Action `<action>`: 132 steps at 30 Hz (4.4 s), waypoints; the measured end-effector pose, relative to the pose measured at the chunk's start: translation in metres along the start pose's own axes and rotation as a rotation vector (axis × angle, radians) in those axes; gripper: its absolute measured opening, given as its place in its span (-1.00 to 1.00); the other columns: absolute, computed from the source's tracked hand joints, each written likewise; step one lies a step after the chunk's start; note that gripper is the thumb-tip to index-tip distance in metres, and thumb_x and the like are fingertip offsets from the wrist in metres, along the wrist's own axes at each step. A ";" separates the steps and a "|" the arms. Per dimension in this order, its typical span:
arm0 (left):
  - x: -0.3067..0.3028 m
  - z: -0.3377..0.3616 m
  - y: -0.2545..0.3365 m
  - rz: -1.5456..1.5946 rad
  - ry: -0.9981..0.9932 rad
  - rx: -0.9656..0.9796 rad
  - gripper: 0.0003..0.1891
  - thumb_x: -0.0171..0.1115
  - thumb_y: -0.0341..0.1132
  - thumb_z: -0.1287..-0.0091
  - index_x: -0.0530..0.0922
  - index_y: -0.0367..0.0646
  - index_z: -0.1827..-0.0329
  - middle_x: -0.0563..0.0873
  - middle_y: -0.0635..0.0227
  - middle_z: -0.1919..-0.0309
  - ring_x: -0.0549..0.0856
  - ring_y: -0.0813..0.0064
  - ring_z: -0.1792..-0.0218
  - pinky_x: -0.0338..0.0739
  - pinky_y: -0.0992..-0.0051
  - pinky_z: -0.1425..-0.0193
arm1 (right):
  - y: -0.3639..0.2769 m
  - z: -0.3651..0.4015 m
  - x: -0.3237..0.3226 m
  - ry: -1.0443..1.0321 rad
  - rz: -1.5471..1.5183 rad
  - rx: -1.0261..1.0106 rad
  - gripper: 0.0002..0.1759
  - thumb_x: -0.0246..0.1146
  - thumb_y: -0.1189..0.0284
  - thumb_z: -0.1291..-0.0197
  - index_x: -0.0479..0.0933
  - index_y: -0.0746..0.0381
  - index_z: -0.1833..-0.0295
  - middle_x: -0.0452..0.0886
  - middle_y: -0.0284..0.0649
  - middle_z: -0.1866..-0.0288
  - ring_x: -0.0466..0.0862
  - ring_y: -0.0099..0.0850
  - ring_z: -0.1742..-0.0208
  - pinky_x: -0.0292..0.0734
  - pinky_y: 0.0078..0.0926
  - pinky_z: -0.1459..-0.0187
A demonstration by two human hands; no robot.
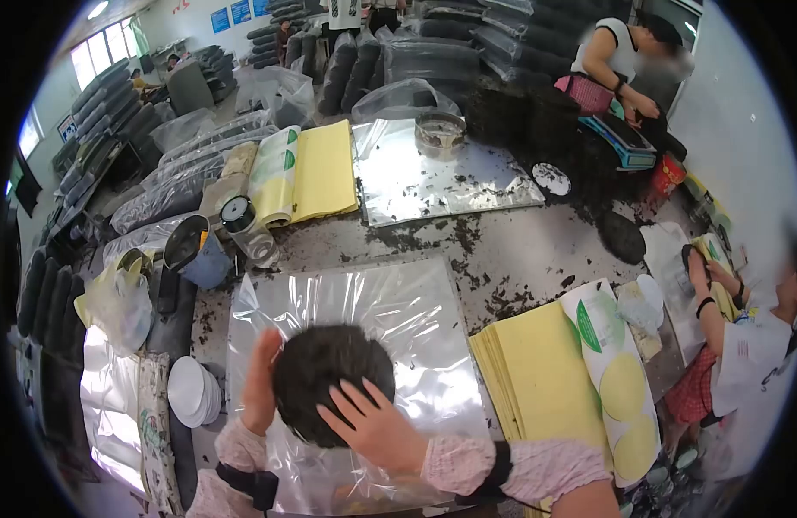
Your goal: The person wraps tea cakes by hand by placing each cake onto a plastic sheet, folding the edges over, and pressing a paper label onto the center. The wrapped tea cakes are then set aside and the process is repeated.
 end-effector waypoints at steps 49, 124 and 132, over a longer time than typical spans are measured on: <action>0.023 0.054 0.017 -0.792 -0.141 0.451 -0.43 0.59 -0.14 0.01 0.60 -0.13 -0.06 0.70 0.26 0.05 0.66 0.23 -0.05 0.37 0.19 -0.38 | 0.075 0.077 0.114 0.106 -0.678 0.533 0.40 0.68 0.07 0.19 -0.04 0.37 -0.61 0.18 0.16 -0.56 0.21 0.04 -0.58 0.14 -0.28 -0.55; 0.083 0.012 -0.005 -1.186 -0.460 0.159 -0.29 0.05 0.01 -0.47 0.22 -0.21 -0.58 0.16 0.06 -0.60 0.03 -0.05 -0.63 -0.23 -0.15 -0.62 | 0.267 0.236 -0.176 0.697 0.386 0.903 -0.55 0.29 0.37 -0.30 0.42 0.33 -0.23 0.53 -0.04 -0.16 0.54 -0.25 -0.18 0.42 -0.30 -0.21; 0.075 0.026 -0.034 -1.121 -0.429 0.456 -0.48 0.18 -0.05 -0.40 0.51 0.04 -0.40 0.58 0.30 -0.36 0.46 0.16 -0.43 0.22 0.02 -0.53 | 0.037 0.011 0.009 0.108 -0.120 0.182 -0.01 0.34 -0.04 -0.20 0.21 0.44 -0.51 0.28 0.20 -0.52 0.26 0.02 -0.58 0.28 -0.10 -0.48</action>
Point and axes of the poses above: each hand's wrist, its own z-axis away from the middle knuckle, its own x-axis out of the palm, y = z × x, the point moved 5 cm from there along -z, towards the middle knuckle
